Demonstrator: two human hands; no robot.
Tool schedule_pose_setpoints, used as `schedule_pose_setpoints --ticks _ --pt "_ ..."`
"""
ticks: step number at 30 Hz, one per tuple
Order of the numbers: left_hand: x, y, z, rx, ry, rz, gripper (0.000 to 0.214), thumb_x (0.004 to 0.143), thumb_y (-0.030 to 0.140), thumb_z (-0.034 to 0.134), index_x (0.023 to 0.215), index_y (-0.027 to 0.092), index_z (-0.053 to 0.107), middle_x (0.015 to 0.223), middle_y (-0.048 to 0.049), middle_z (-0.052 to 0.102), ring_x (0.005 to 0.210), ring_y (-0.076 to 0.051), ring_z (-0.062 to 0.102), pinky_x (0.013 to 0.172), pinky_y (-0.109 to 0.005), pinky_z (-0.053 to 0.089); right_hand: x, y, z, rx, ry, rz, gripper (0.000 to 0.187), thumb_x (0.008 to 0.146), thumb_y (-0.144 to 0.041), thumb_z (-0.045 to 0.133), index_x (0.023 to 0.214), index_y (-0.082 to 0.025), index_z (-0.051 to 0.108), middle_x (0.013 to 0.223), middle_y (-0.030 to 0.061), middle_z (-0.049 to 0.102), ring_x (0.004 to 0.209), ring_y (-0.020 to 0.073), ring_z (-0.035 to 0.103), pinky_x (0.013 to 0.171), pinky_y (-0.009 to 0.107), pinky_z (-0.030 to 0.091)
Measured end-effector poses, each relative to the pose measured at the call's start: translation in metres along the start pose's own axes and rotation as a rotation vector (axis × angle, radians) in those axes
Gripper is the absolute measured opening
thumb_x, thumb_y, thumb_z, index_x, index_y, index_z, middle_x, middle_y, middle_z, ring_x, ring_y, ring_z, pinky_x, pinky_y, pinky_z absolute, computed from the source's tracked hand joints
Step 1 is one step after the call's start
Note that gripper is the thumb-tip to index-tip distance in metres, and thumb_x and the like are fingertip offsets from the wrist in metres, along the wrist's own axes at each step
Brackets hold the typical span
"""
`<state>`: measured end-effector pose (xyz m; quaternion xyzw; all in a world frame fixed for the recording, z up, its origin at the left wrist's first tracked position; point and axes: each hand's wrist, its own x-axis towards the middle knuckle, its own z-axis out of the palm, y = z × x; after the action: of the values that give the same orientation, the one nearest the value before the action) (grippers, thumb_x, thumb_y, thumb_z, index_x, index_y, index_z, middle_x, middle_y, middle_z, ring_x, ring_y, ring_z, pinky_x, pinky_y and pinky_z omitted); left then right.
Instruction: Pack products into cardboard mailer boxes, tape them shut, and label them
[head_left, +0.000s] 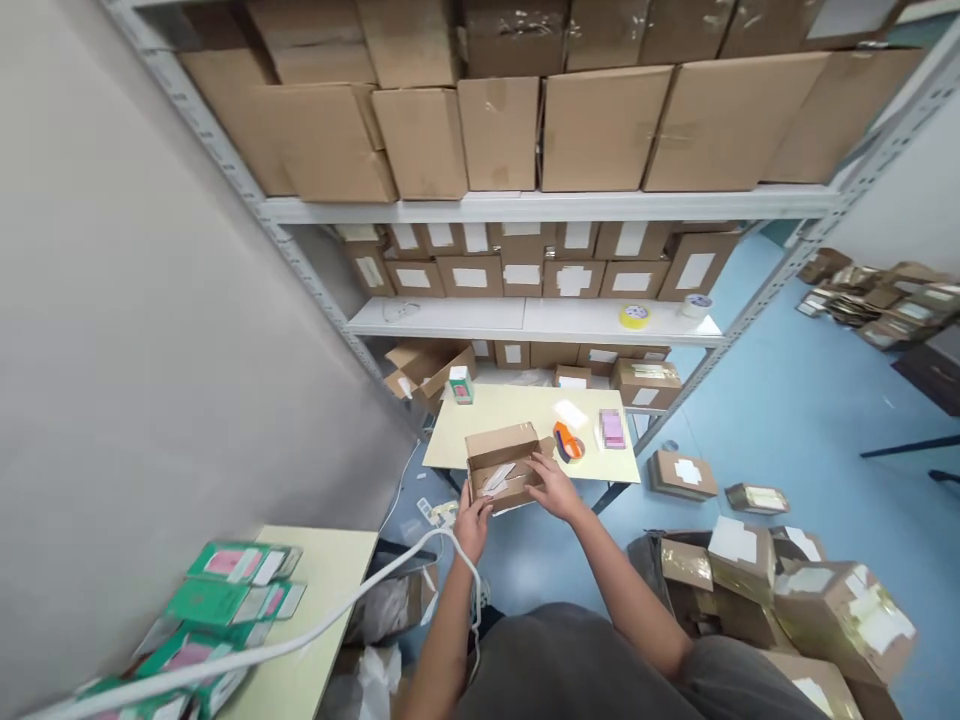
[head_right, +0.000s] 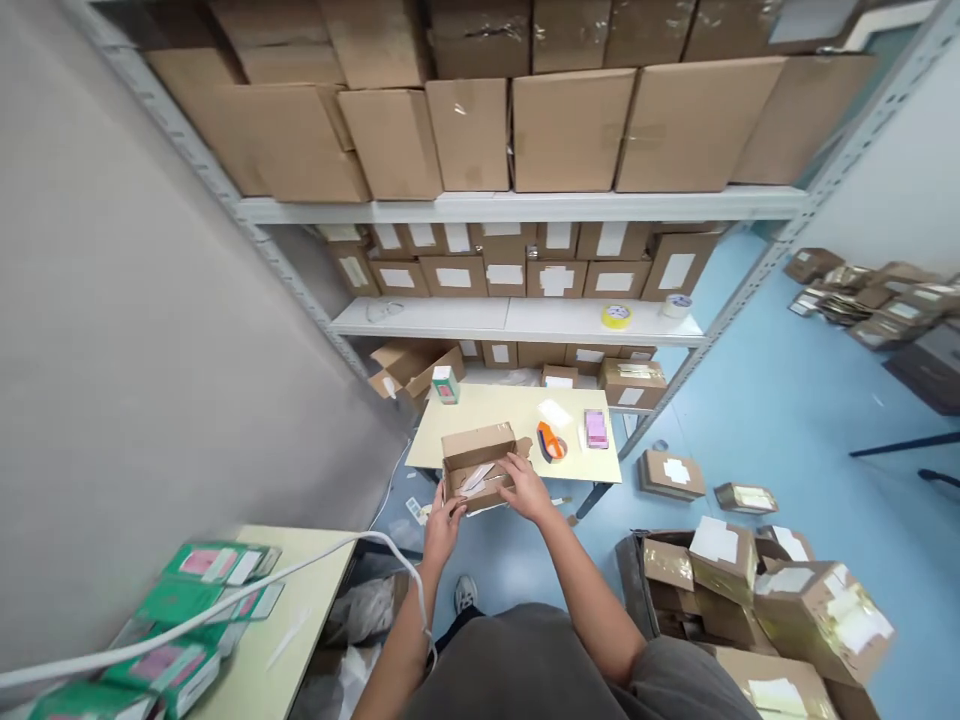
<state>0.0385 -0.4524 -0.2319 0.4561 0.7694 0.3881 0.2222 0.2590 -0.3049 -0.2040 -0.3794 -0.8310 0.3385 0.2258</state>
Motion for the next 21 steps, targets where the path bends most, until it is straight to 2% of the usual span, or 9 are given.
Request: schedule_pose_setpoints --ticks 3,6,13,17,21 --pt "0.044 -0.005 0.010 -0.009 -0.052 0.031 0.028 0.097 0.026 0.061 0.108 0.023 0.086 0.173 -0.0110 0.054 0.156 -0.037 0.056 0.128 -0.052 0.050 0.018 0.014 -0.003 0.010 0.057 0.046 0.063 0.092 -0.025 0.080 0.154 -0.027 0.069 0.167 0.0158 0.057 0.160 0.0376 0.049 0.133 0.062 0.041" --pt "0.093 -0.015 0.019 -0.035 -0.104 0.058 0.026 0.095 0.026 0.063 0.107 0.025 0.086 0.173 -0.0076 0.055 0.161 -0.036 0.050 0.131 -0.052 0.046 0.043 0.024 -0.005 0.008 0.113 0.084 0.061 0.092 -0.025 0.079 0.152 -0.027 0.070 0.167 0.0156 0.058 0.157 0.0365 0.052 0.131 0.061 0.044" --pt "0.228 -0.041 0.028 -0.053 -0.299 0.032 0.024 0.090 0.020 0.066 0.106 0.022 0.084 0.181 -0.0057 0.043 0.167 -0.034 0.040 0.134 -0.047 0.041 0.122 0.028 0.001 0.028 0.190 0.217 0.056 0.096 -0.029 0.072 0.151 -0.025 0.071 0.163 0.0162 0.063 0.154 0.0351 0.057 0.129 0.060 0.046" --pt "0.289 -0.056 0.033 -0.038 -0.412 0.030 0.028 0.090 0.017 0.066 0.112 0.019 0.084 0.184 -0.0095 0.037 0.172 -0.034 0.028 0.139 -0.044 0.031 0.186 0.023 0.023 0.096 0.195 0.269 0.059 0.092 -0.029 0.073 0.151 -0.022 0.071 0.158 0.0165 0.067 0.151 0.0348 0.061 0.130 0.059 0.045" --pt "0.316 -0.071 0.035 -0.038 -0.537 0.003 0.053 0.084 0.015 0.072 0.136 0.020 0.078 0.179 -0.0140 0.044 0.171 -0.037 0.030 0.138 -0.049 0.033 0.268 0.017 0.059 0.223 0.187 0.347 0.062 0.091 -0.032 0.074 0.152 -0.023 0.070 0.156 0.0163 0.069 0.150 0.0352 0.063 0.127 0.058 0.049"
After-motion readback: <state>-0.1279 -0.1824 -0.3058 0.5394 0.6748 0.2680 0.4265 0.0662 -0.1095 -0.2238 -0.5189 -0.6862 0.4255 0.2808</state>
